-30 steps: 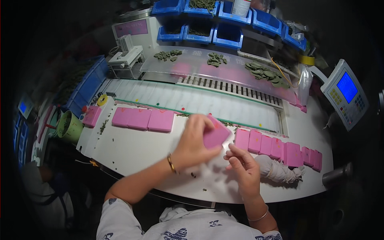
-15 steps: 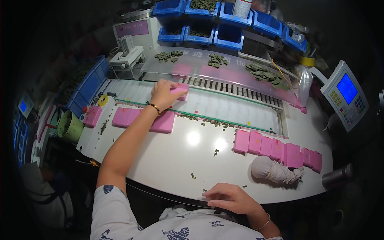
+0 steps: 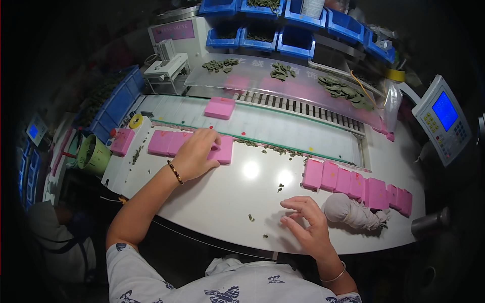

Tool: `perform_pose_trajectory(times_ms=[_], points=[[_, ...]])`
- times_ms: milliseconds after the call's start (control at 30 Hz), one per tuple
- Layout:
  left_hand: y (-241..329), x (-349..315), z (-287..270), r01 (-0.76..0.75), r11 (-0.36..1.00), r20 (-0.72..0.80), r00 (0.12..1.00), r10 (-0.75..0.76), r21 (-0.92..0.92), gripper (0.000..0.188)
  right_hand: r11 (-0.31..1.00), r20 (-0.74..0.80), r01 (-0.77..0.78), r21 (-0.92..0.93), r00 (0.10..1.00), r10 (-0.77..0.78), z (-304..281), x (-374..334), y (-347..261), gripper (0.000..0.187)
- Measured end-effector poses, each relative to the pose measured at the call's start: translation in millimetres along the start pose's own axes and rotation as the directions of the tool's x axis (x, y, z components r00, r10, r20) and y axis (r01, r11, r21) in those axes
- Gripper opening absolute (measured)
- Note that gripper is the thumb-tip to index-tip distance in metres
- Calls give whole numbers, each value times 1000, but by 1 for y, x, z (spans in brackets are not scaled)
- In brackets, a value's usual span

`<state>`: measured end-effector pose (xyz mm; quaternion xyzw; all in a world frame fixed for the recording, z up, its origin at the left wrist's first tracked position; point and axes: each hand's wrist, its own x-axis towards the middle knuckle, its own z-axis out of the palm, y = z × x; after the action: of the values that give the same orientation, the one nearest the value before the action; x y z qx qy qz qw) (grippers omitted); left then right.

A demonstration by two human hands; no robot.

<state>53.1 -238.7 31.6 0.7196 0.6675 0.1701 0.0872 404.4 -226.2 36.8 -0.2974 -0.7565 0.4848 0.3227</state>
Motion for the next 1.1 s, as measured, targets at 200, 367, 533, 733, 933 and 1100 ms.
perform_pose_trajectory(times_ms=[200,367,533,733,933,1100], points=[[8,5,-17,146,989,16,989,-147,31,75,997,-15,51,-52,999,-52,-6,-5,-7,30],[14,1,-22,166,984,107,979,-172,65,74,997,-28,41,-70,999,-43,-8,-8,-5,28],[68,-11,14,44,862,-88,991,-103,-505,47,989,-97,100,-112,989,-111,-5,-5,2,25],[129,-23,47,-246,792,-224,964,141,-559,38,741,-43,365,-564,883,-468,-5,9,-9,29],[154,-25,61,-274,771,-108,959,261,-575,29,678,64,329,-658,920,-386,-8,9,-13,25],[158,-20,56,-210,747,-37,970,242,-631,28,639,93,311,-703,931,-352,-10,11,-14,21]])
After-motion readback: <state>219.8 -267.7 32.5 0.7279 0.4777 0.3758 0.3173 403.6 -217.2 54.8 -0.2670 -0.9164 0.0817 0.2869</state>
